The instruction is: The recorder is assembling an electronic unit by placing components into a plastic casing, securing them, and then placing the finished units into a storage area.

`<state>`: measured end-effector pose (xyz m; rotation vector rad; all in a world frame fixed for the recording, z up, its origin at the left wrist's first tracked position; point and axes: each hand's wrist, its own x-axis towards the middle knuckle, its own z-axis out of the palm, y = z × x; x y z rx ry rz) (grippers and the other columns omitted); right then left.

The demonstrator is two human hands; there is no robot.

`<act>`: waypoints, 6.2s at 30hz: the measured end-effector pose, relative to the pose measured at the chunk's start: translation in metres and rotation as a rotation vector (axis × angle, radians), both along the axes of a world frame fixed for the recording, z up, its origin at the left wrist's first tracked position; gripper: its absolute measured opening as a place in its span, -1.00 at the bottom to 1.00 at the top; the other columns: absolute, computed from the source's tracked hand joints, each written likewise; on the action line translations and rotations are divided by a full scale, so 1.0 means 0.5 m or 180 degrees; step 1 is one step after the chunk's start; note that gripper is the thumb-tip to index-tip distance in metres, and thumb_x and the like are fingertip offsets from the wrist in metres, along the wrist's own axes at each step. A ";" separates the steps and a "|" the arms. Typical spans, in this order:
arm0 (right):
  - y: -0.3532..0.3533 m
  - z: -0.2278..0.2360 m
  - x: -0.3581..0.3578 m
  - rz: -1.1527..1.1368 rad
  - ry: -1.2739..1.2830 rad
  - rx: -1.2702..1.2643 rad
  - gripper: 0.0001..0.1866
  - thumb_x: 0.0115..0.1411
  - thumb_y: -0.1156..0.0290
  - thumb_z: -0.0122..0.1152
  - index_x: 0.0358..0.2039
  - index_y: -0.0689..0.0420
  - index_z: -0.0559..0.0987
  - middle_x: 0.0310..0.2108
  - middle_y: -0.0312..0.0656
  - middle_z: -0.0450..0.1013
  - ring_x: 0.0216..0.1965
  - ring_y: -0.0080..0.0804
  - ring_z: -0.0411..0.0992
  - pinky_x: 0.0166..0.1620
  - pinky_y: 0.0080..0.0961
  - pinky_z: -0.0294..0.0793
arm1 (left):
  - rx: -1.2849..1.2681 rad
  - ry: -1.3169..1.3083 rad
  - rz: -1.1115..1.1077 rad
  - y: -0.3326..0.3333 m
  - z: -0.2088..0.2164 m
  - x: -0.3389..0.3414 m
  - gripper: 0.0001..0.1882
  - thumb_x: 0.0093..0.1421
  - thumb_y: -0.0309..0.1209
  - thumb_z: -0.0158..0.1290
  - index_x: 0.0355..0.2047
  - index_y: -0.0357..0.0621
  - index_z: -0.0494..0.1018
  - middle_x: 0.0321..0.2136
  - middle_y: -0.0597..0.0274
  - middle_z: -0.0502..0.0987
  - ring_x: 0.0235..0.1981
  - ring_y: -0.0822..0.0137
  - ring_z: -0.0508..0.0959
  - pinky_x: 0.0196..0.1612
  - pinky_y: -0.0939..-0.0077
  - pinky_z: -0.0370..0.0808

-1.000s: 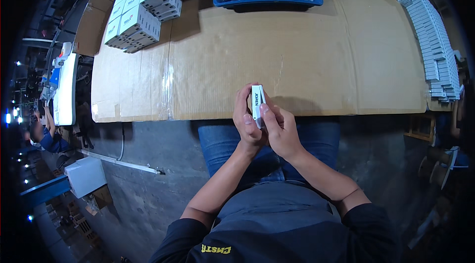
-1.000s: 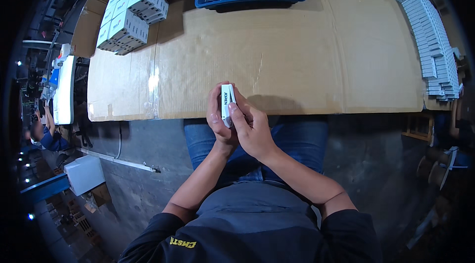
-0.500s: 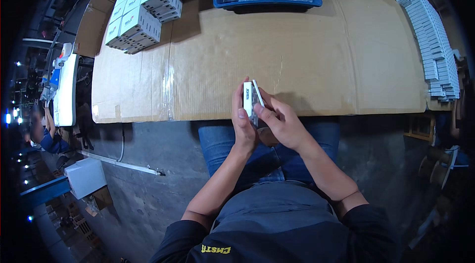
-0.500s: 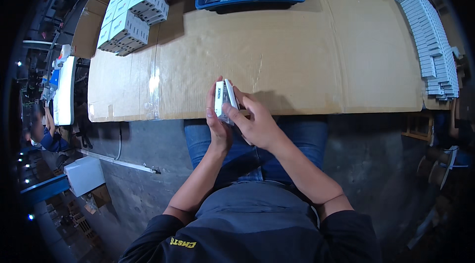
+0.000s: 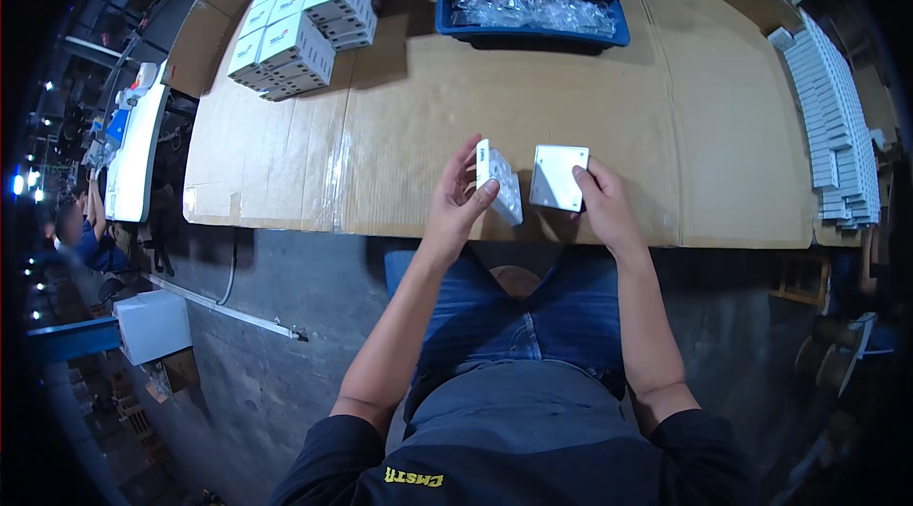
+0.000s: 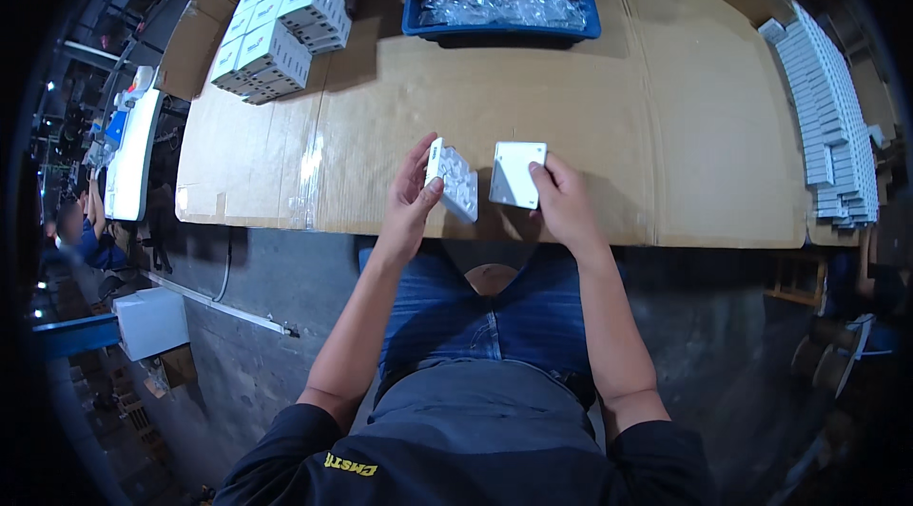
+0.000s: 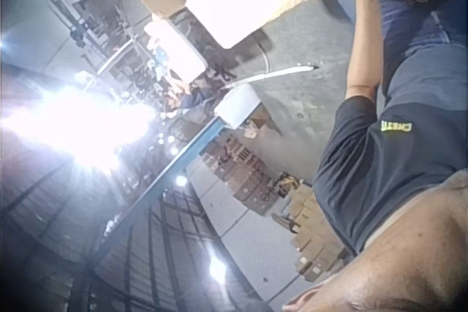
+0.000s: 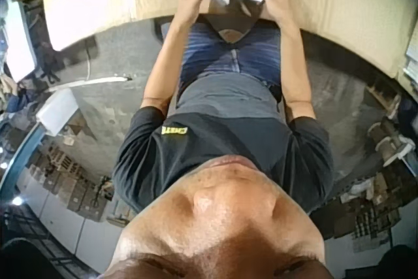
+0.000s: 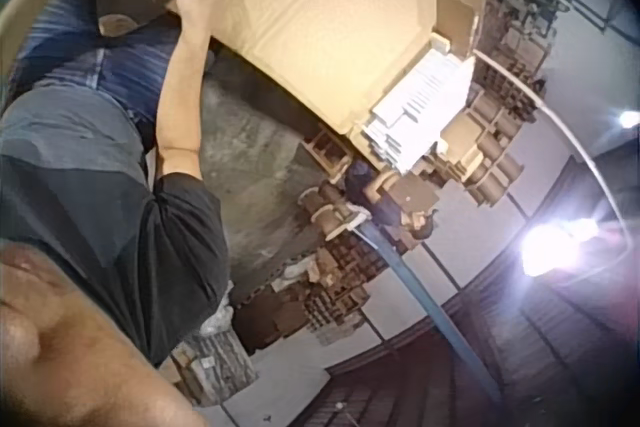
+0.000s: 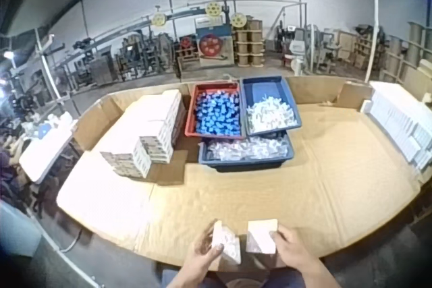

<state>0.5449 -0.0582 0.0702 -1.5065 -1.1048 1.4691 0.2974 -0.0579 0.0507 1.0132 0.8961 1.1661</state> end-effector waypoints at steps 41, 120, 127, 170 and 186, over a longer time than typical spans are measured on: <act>0.282 0.057 0.066 -0.0330 -0.2547 0.2309 -0.81 0.27 0.36 0.31 -0.17 0.16 0.67 -0.11 -0.10 0.61 -0.07 -0.08 0.58 -0.06 -0.26 0.56 | 0.1666 0.3407 0.0073 0.053 -0.012 -0.103 0.00 0.09 -0.02 0.29 0.44 -0.22 0.18 0.41 0.01 0.28 0.51 -0.06 0.11 0.54 -0.06 -0.05; -0.022 0.084 -0.114 -0.0031 -0.0503 0.2564 -0.76 0.19 0.61 0.38 -0.11 0.25 0.66 -0.28 -0.17 0.61 -0.38 -0.45 0.54 -0.34 -0.54 0.51 | -0.0322 0.0097 0.0955 -0.030 0.115 0.093 -0.83 0.35 -0.40 0.25 -0.18 -0.29 0.63 -0.38 0.34 0.64 -0.42 0.58 0.55 -0.34 0.67 0.48; -0.020 0.089 -0.098 -0.0002 -0.0416 0.2122 -0.74 0.17 0.58 0.43 -0.10 0.24 0.69 -0.24 -0.16 0.65 -0.37 -0.49 0.55 -0.36 -0.56 0.52 | 0.0255 0.0490 0.0739 -0.029 0.112 0.092 -0.84 0.41 -0.43 0.17 -0.13 -0.27 0.64 -0.29 0.28 0.67 -0.32 0.50 0.62 -0.24 0.61 0.56; -0.007 0.079 -0.065 -0.0226 0.1160 0.1215 -0.77 0.28 0.72 0.26 -0.06 0.28 0.63 0.01 -0.16 0.52 -0.07 -0.56 0.54 0.03 -0.59 0.58 | 0.0111 -0.0143 0.0478 -0.025 0.123 0.076 -0.74 0.44 -0.30 0.15 -0.08 -0.24 0.67 -0.38 0.42 0.57 -0.40 0.64 0.47 -0.34 0.66 0.44; -0.018 0.072 -0.070 0.0038 0.0744 0.0865 -0.75 0.24 0.74 0.26 -0.10 0.24 0.52 -0.24 -0.27 0.54 -0.16 -0.59 0.52 -0.05 -0.60 0.56 | 0.1988 0.3166 -0.0153 -0.010 0.152 0.039 -0.36 -0.10 -0.36 0.44 0.07 0.00 0.58 -0.02 0.23 0.62 0.09 0.16 0.56 0.31 0.13 0.31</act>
